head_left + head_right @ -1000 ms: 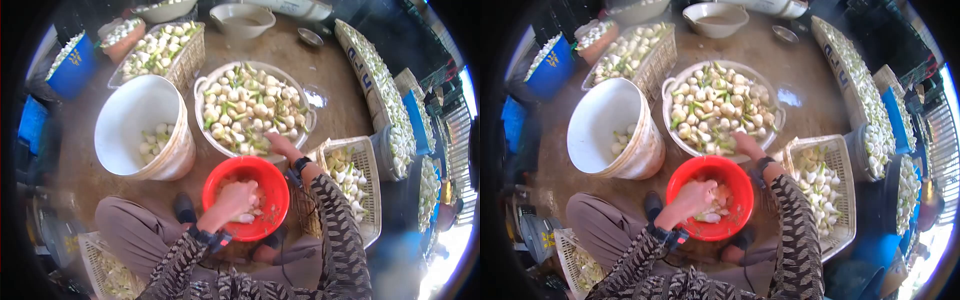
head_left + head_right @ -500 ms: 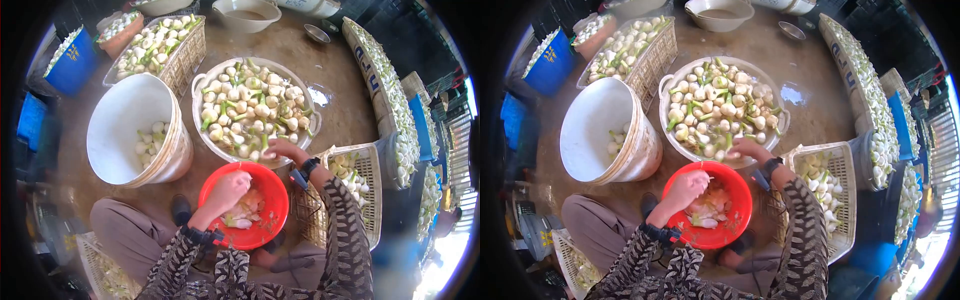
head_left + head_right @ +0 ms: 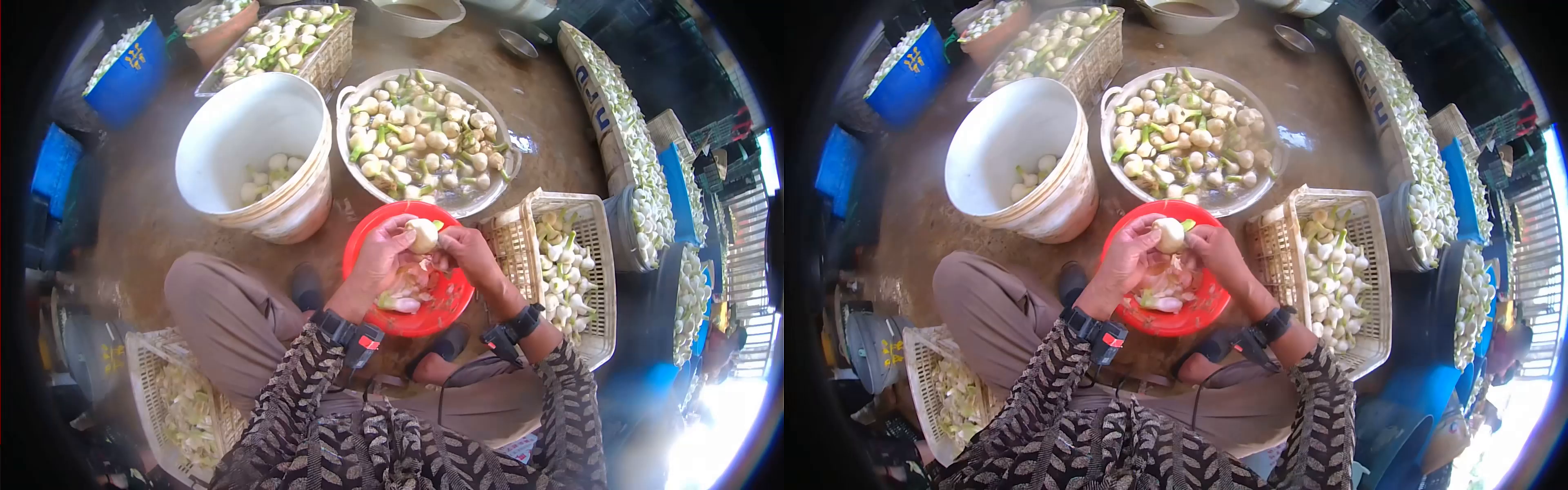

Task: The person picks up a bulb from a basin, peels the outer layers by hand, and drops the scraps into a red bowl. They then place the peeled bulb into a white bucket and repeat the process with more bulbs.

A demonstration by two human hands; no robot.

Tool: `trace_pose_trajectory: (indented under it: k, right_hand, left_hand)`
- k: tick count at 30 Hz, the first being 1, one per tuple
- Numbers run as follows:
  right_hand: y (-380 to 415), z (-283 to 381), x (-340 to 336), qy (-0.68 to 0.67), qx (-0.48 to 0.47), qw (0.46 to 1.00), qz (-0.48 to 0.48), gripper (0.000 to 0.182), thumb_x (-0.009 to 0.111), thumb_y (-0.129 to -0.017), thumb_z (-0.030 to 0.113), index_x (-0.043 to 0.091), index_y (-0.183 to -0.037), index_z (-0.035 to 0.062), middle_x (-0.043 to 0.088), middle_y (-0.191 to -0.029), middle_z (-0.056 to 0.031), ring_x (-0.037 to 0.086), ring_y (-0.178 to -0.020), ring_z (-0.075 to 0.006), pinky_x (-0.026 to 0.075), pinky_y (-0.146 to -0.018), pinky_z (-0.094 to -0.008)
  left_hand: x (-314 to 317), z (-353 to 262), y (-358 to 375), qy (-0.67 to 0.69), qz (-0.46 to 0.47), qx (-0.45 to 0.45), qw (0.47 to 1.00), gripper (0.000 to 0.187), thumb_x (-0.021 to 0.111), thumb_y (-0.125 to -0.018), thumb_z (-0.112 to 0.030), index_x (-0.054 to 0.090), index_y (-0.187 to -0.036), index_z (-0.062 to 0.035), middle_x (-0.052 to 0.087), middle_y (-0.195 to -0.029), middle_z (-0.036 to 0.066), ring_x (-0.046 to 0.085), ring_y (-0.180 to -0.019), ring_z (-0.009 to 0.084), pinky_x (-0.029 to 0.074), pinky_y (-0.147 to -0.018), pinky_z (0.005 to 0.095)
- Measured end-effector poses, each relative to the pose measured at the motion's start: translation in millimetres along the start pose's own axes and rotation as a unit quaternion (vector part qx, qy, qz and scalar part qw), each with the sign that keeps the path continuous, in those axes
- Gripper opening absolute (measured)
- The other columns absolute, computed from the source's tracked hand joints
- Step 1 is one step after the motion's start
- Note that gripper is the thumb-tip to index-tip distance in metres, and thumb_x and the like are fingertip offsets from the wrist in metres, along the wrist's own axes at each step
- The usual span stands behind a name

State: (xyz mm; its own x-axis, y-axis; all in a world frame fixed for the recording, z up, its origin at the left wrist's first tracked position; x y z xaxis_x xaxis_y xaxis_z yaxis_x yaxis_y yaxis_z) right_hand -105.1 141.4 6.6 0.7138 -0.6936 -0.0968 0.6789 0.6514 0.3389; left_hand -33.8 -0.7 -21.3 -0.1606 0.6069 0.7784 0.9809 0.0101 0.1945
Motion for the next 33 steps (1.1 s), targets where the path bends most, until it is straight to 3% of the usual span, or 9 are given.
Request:
trace_pose_trajectory:
  k: [2, 4, 7, 13, 17, 25, 29, 32, 33]
  right_hand:
    - [18, 5, 12, 0.157, -0.063, 0.986, -0.004, 0.022, 0.050, -0.090, 0.018, 0.060, -0.087, -0.0004, 0.061, -0.066, -0.0099, 0.059, -0.056, -0.0188, 0.047, -0.054, -0.0309]
    - [30, 5, 25, 0.434, -0.201, 0.877, -0.035, 0.018, 0.054, -0.084, 0.017, 0.061, -0.092, 0.0014, 0.060, -0.069, -0.0183, 0.061, -0.063, -0.0321, 0.048, -0.061, -0.0400]
    - [41, -16, 25, 0.433, -0.129, 0.892, 0.006, 0.022, 0.057, -0.083, 0.019, 0.061, -0.097, 0.0027, 0.062, -0.081, -0.0190, 0.061, -0.077, -0.0354, 0.048, -0.066, -0.0435]
    - [64, 42, 37, 0.376, -0.259, 0.872, -0.177, 0.033, 0.061, -0.077, 0.006, 0.057, -0.110, 0.0053, 0.057, -0.106, -0.0160, 0.059, -0.093, -0.0340, 0.047, -0.083, -0.0394]
    - [56, 32, 36, 0.243, -0.281, 0.922, -0.105, 0.027, 0.063, -0.076, 0.008, 0.062, -0.103, 0.0062, 0.062, -0.092, -0.0112, 0.061, -0.084, -0.0306, 0.048, -0.080, -0.0377]
    - [60, 19, 60, 0.661, -0.267, 0.696, -0.090, 0.005, 0.057, -0.071, 0.013, 0.060, -0.067, 0.0113, 0.061, -0.064, -0.0056, 0.062, -0.067, -0.0216, 0.046, -0.066, -0.0344]
    - [59, 14, 53, 0.639, -0.245, 0.722, -0.101, 0.008, 0.056, -0.073, 0.012, 0.061, -0.067, 0.0105, 0.061, -0.063, -0.0054, 0.062, -0.065, -0.0249, 0.047, -0.065, -0.0361]
    - [49, 7, 25, 0.368, -0.086, 0.916, -0.134, 0.015, 0.055, -0.081, 0.012, 0.063, -0.075, 0.0016, 0.064, -0.068, -0.0074, 0.063, -0.065, -0.0225, 0.046, -0.058, -0.0365]
    - [49, 5, 22, 0.367, -0.086, 0.916, -0.135, 0.015, 0.055, -0.081, 0.012, 0.063, -0.075, 0.0016, 0.064, -0.068, -0.0074, 0.063, -0.065, -0.0225, 0.046, -0.058, -0.0365]
  left_hand:
    - [-4, 2, 14, 0.070, -0.003, 0.000, 0.998, 0.028, 0.052, -0.091, -0.015, 0.051, -0.117, -0.0052, 0.060, -0.106, 0.010, 0.063, -0.089, 0.0213, 0.055, -0.067, 0.0297]
    - [-9, 2, 26, 0.099, 0.009, -0.003, 0.995, 0.028, 0.052, -0.091, -0.016, 0.052, -0.117, -0.0047, 0.061, -0.105, 0.010, 0.063, -0.086, 0.0213, 0.053, -0.064, 0.0286]
    - [-11, -1, 40, 0.120, -0.006, -0.002, 0.993, 0.029, 0.050, -0.092, -0.021, 0.052, -0.115, -0.0030, 0.062, -0.101, 0.011, 0.062, -0.079, 0.0212, 0.048, -0.057, 0.0263]
    - [-12, 4, 48, 0.109, -0.041, -0.043, 0.992, 0.030, 0.048, -0.093, -0.022, 0.052, -0.115, -0.0020, 0.061, -0.097, 0.010, 0.058, -0.074, 0.0192, 0.047, -0.057, 0.0265]
    - [9, 7, 53, 0.125, -0.002, -0.095, 0.988, 0.031, 0.047, -0.094, -0.026, 0.052, -0.113, -0.0025, 0.061, -0.094, 0.009, 0.057, -0.072, 0.0172, 0.046, -0.056, 0.0254]
    - [15, 22, 46, -0.095, -0.053, -0.103, 0.989, 0.026, 0.052, -0.091, -0.032, 0.055, -0.095, -0.0069, 0.057, -0.072, 0.004, 0.052, -0.053, 0.0102, 0.037, -0.039, 0.0184]
    - [13, 26, 46, -0.115, -0.056, -0.110, 0.986, 0.023, 0.051, -0.090, -0.028, 0.056, -0.096, -0.0065, 0.057, -0.073, 0.004, 0.051, -0.052, 0.0099, 0.034, -0.038, 0.0178]
    - [19, 21, 46, -0.082, -0.023, -0.090, 0.992, 0.025, 0.049, -0.088, -0.022, 0.056, -0.102, -0.0026, 0.059, -0.080, 0.005, 0.052, -0.055, 0.0106, 0.037, -0.041, 0.0193]
    - [21, 19, 46, -0.044, -0.013, -0.080, 0.996, 0.027, 0.049, -0.086, -0.018, 0.055, -0.106, 0.0002, 0.059, -0.085, 0.007, 0.052, -0.056, 0.0110, 0.039, -0.043, 0.0203]
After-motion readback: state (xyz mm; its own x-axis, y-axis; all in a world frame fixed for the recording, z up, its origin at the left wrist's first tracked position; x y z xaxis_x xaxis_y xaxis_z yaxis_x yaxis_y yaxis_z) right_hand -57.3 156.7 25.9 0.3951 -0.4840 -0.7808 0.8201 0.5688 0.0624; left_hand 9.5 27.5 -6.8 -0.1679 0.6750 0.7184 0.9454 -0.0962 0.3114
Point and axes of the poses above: each hand's wrist, its own y-axis away from the middle knuckle, its own x-axis out of the palm, z = x × y, the point moved 4 cm from there along -y, towards the middle knuckle
